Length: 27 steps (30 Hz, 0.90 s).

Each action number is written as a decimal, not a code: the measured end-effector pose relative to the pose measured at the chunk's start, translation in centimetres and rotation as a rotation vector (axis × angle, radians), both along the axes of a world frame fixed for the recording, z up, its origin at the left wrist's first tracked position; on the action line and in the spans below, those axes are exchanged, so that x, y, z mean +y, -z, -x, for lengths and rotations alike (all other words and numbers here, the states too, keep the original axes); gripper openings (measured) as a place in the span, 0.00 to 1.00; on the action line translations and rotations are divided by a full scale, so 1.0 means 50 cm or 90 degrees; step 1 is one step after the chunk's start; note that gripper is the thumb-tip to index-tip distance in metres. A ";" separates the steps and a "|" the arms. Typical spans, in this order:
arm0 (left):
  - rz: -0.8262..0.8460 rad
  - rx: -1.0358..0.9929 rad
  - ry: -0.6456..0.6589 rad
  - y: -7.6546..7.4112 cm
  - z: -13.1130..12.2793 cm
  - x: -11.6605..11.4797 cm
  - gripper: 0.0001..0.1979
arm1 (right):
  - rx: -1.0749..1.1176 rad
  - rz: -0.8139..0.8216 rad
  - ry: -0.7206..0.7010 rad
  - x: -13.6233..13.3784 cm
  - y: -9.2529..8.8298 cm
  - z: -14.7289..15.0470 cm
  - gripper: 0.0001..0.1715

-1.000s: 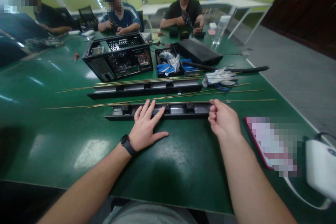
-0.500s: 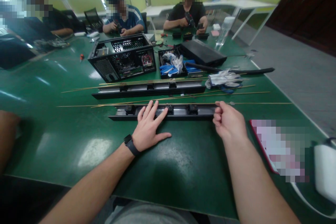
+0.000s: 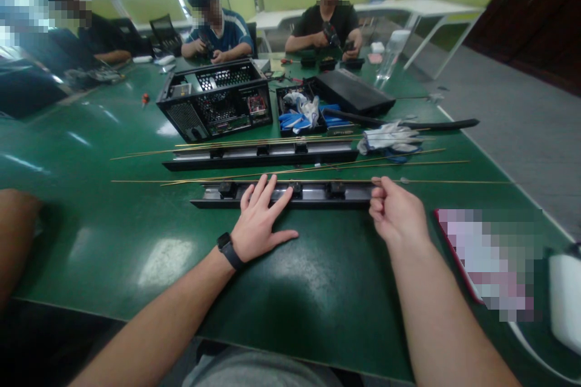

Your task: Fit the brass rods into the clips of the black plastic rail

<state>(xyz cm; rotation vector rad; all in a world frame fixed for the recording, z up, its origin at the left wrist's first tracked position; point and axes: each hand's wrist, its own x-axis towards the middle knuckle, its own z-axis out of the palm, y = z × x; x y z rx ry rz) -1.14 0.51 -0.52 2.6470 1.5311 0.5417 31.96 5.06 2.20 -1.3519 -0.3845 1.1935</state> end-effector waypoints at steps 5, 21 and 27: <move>-0.004 0.000 0.006 0.000 0.000 0.001 0.54 | 0.007 0.025 -0.020 -0.004 -0.002 0.014 0.10; -0.018 -0.006 0.004 0.007 -0.001 0.004 0.54 | 0.001 0.037 -0.010 -0.007 -0.018 0.030 0.10; -0.016 -0.001 0.004 0.004 -0.002 0.004 0.54 | -0.003 0.033 0.020 -0.008 -0.028 0.040 0.15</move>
